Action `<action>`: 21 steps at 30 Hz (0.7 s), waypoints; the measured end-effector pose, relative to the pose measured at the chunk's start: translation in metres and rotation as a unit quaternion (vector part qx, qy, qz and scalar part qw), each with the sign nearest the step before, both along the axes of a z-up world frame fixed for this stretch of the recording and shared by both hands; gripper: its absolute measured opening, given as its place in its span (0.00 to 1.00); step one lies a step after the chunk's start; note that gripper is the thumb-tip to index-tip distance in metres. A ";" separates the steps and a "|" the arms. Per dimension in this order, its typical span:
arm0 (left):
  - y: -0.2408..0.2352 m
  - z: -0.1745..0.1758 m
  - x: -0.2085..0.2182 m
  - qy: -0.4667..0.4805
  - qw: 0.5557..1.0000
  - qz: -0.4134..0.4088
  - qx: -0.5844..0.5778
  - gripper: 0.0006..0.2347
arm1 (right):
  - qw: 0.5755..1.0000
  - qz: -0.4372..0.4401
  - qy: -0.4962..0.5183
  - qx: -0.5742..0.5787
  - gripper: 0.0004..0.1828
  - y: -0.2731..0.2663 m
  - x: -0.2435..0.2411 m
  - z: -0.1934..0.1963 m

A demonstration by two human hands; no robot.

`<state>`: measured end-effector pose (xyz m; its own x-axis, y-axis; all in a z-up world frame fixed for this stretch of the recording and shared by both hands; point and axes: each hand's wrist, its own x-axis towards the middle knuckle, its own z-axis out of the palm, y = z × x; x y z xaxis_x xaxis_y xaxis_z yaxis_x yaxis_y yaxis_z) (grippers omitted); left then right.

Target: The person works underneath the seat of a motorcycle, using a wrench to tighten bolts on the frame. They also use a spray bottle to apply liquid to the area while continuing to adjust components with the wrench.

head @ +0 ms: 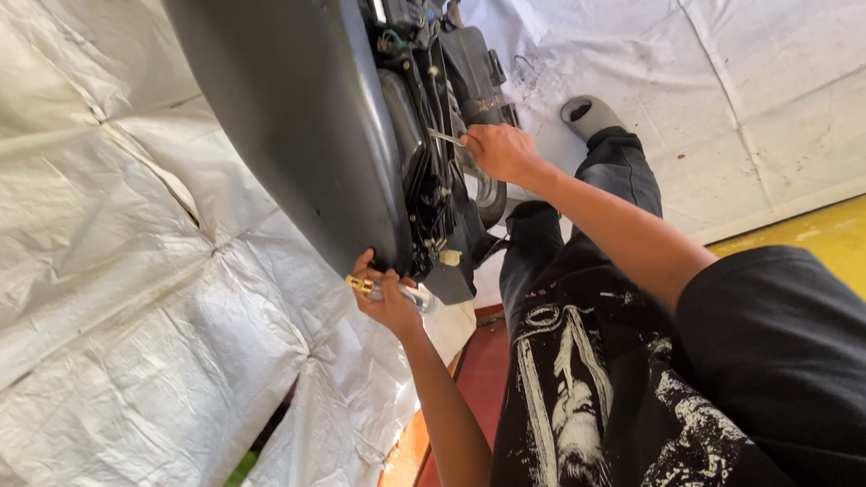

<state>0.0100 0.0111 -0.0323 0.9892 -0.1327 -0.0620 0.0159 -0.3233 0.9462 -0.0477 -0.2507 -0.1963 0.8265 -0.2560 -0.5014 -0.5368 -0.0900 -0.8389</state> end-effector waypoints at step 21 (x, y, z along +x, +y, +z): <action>0.014 -0.012 0.002 0.000 0.998 -0.044 -0.049 0.07 | 0.838 -0.273 0.032 0.471 0.21 0.127 -0.015 -0.040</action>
<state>0.0116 0.0254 -0.0446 0.9733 -0.2251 -0.0441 -0.0089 -0.2292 0.9733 -0.0627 -0.1239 -0.2359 0.6785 -0.0520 -0.7327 -0.3298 0.8697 -0.3672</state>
